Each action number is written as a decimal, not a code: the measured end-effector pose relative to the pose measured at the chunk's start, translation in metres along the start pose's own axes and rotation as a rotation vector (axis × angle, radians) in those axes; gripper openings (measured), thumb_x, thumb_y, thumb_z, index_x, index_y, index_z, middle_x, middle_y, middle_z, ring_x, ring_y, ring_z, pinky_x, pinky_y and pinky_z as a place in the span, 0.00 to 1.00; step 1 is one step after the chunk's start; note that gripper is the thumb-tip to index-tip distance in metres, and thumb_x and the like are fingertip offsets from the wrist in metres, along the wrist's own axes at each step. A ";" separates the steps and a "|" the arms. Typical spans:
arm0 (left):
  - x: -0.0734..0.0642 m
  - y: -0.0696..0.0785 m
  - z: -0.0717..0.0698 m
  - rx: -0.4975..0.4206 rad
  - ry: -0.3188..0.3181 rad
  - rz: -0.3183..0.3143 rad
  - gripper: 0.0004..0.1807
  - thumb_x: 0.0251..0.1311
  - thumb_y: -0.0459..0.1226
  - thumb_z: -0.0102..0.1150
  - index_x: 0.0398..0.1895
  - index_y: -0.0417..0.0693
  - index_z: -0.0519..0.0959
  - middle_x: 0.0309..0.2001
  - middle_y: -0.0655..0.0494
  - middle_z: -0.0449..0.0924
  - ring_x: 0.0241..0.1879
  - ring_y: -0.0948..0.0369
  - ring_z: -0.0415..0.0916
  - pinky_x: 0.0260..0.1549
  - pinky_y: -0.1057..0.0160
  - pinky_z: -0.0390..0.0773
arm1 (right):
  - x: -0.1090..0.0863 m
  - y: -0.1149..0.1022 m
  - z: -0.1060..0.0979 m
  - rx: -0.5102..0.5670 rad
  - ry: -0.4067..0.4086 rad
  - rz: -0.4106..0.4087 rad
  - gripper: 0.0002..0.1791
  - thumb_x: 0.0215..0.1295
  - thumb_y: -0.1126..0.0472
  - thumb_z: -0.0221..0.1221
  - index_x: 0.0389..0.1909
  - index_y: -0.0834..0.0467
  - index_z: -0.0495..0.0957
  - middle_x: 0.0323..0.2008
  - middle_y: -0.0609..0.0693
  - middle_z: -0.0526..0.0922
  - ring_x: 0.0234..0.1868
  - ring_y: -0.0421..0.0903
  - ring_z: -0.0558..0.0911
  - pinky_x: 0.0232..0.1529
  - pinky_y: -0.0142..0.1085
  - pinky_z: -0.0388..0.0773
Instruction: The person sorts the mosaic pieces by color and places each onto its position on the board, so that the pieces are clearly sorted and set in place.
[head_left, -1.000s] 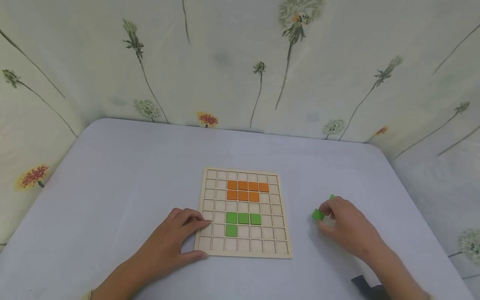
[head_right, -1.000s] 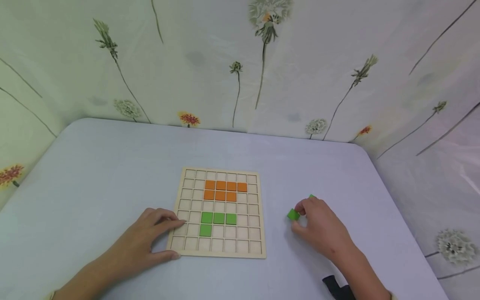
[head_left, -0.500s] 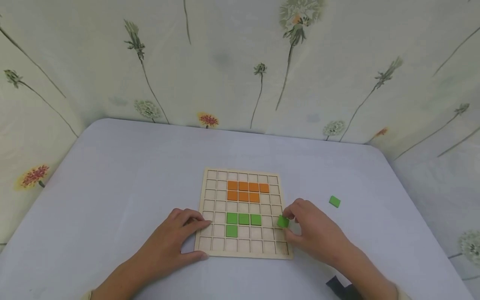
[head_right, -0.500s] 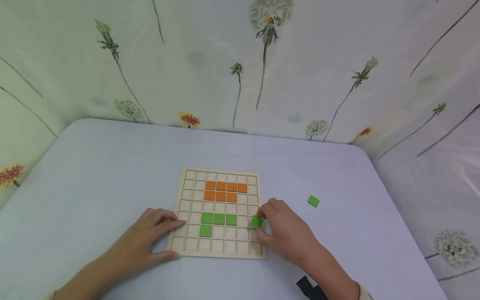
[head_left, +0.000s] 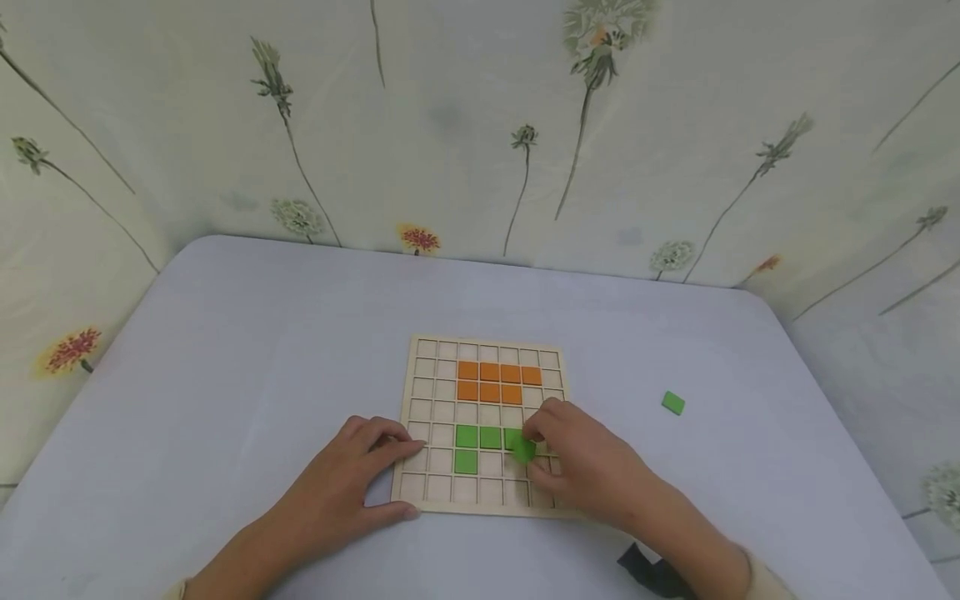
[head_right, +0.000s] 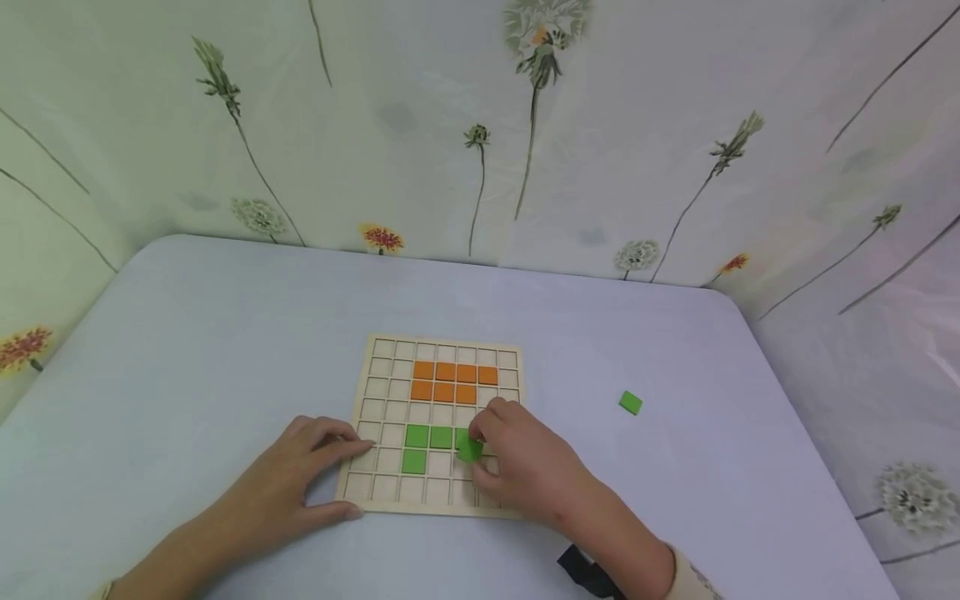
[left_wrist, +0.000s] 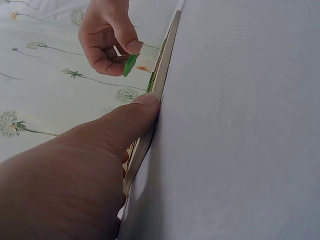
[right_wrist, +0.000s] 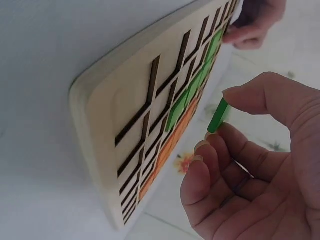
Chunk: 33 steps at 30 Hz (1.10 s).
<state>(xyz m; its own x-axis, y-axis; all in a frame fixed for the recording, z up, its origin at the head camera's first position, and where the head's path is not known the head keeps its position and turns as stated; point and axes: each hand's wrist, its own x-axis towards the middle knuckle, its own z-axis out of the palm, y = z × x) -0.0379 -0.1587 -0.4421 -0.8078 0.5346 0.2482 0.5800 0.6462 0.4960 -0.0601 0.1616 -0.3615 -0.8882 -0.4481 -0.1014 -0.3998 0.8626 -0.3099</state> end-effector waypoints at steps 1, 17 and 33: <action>0.000 0.000 0.000 0.000 0.000 -0.001 0.38 0.53 0.56 0.79 0.68 0.58 0.80 0.62 0.68 0.69 0.61 0.63 0.64 0.60 0.58 0.75 | 0.001 -0.002 0.002 -0.005 0.002 -0.015 0.12 0.59 0.60 0.69 0.44 0.50 0.82 0.41 0.36 0.75 0.43 0.36 0.74 0.48 0.34 0.81; 0.000 -0.001 0.001 -0.009 -0.015 -0.014 0.39 0.54 0.58 0.77 0.69 0.58 0.79 0.62 0.69 0.69 0.62 0.64 0.64 0.61 0.57 0.74 | 0.017 -0.016 0.018 -0.090 -0.025 -0.156 0.11 0.59 0.59 0.70 0.43 0.53 0.84 0.39 0.40 0.77 0.41 0.40 0.73 0.44 0.34 0.79; 0.001 0.000 -0.001 0.003 -0.008 -0.003 0.39 0.53 0.58 0.78 0.68 0.57 0.80 0.62 0.68 0.70 0.61 0.63 0.65 0.61 0.58 0.75 | 0.021 -0.018 0.016 -0.090 -0.065 -0.175 0.12 0.61 0.61 0.72 0.45 0.53 0.85 0.39 0.40 0.77 0.42 0.39 0.74 0.45 0.34 0.79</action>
<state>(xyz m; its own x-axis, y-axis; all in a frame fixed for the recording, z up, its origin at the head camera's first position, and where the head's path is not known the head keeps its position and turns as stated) -0.0391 -0.1584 -0.4410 -0.8088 0.5367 0.2403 0.5778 0.6495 0.4942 -0.0679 0.1328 -0.3733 -0.7881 -0.6047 -0.1151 -0.5679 0.7864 -0.2432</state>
